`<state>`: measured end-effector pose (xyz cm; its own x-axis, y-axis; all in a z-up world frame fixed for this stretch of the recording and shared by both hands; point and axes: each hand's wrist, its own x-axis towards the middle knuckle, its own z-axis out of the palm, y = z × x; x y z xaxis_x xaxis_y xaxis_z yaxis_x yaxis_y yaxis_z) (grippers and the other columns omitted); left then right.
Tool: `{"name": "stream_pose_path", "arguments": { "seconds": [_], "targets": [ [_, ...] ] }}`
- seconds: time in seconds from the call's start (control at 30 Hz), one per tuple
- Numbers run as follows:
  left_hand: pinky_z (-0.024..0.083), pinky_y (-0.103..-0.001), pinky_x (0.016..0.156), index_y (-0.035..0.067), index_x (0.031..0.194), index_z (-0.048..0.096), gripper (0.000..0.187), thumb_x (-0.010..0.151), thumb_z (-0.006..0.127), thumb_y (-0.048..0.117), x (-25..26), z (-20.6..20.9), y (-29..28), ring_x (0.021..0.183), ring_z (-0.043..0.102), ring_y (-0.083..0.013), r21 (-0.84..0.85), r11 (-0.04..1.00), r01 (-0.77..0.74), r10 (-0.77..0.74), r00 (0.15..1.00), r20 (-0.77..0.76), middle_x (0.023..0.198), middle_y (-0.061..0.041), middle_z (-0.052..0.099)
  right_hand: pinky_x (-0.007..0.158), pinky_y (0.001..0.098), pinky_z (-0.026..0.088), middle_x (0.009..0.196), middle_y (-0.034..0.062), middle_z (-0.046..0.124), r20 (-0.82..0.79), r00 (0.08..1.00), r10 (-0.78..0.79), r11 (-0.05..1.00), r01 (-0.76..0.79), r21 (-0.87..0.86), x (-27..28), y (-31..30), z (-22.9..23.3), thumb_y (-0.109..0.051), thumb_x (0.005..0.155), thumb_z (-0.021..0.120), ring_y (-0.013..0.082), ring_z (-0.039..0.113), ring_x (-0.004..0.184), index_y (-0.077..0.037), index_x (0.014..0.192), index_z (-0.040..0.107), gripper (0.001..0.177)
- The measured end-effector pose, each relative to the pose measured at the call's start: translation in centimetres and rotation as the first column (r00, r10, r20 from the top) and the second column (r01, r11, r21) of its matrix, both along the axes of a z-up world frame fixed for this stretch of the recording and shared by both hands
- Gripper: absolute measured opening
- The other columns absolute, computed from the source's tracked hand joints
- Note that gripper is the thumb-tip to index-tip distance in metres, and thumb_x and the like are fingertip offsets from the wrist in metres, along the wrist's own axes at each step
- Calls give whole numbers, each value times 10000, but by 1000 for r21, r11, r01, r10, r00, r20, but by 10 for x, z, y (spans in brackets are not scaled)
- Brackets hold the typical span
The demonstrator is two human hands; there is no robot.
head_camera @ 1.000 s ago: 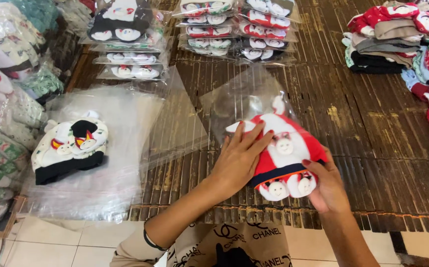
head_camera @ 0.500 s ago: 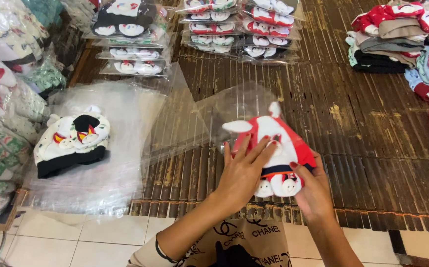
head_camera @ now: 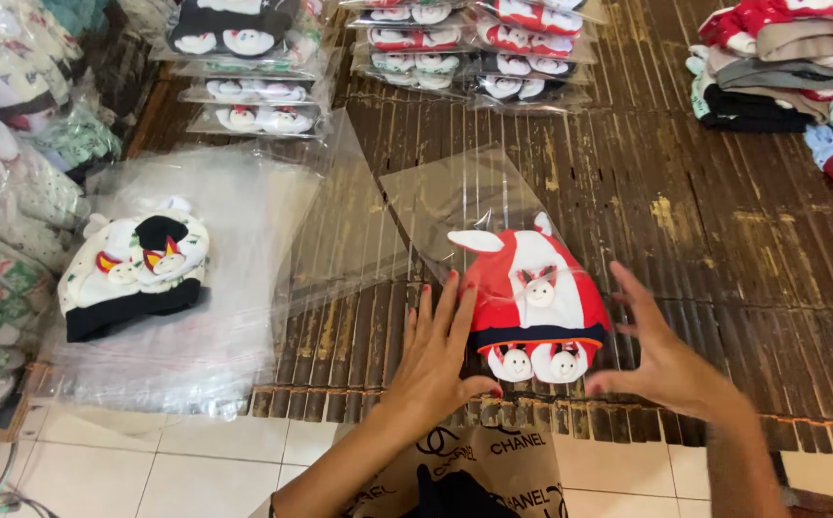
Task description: Packaging baby hats and socks into clear plastic bags
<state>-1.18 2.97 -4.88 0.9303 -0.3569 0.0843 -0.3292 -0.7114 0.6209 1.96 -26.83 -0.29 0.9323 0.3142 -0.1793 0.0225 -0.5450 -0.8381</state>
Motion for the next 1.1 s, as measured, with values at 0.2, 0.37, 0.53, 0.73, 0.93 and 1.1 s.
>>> {"name": "stream_pose_path", "arguments": {
  "seconds": [0.2, 0.37, 0.53, 0.73, 0.93, 1.1],
  "targets": [
    [181, -613, 1197, 43, 1598, 168, 1189, 717, 930, 281, 9, -2, -6, 1531, 195, -441, -91, 995, -44, 45, 999, 14, 1688, -276, 16, 1198, 638, 207, 1751, 53, -36, -130, 976, 175, 957, -200, -209, 40, 7, 15, -86, 495, 1011, 316, 123, 1563, -312, 1615, -51, 1560],
    [290, -592, 1178, 83, 1572, 228, 1151, 662, 931, 139, 22, 10, 1, 1536, 191, -423, -247, 969, -6, -24, 993, -115, 1701, -215, 45, 1083, 530, 499, 1673, 64, 304, -176, 981, 81, 986, -105, -132, 44, 30, 30, -63, 655, 857, 299, 422, 1447, -332, 1600, 219, 1172],
    [266, -560, 1221, 32, 1532, 251, 1176, 595, 946, 178, 21, 17, 11, 1541, 209, -447, -524, 851, 32, -43, 999, -9, 1677, -292, 103, 777, 370, 672, 1221, 123, 659, 0, 996, -86, 996, 86, -23, -1, 36, 9, -30, 610, 903, 255, 751, 946, -104, 1418, 526, 895],
    [450, -496, 1093, 2, 1405, 320, 932, 687, 904, 107, 18, 4, -2, 1333, 448, -422, -453, 889, -63, 134, 983, 127, 1493, -251, 264, 718, 299, 596, 1148, 110, 507, 315, 920, -234, 969, 192, 158, -21, 34, -39, 0, 669, 879, 192, 614, 921, 10, 1206, 536, 637],
    [470, -500, 1079, -9, 1274, 434, 578, 820, 777, 97, 19, 25, -12, 1180, 521, -347, -274, 950, -150, 199, 967, 158, 1293, -194, 400, 975, 433, 609, 1498, 271, 467, -3, 988, -152, 951, 147, 271, -19, 40, -15, 114, 723, 710, 341, 609, 1275, -55, 1539, 304, 926],
    [373, -551, 1055, 80, 1272, 589, 468, 910, 704, 354, 35, 35, -22, 1038, 591, -322, 66, 995, -80, 36, 863, 504, 1169, -111, 599, 1078, 438, 425, 1551, 213, 454, 474, 881, -6, 990, 72, -121, -33, 58, 9, -101, 761, 770, 326, 502, 1370, -36, 1428, 524, 713]
  ]
}}
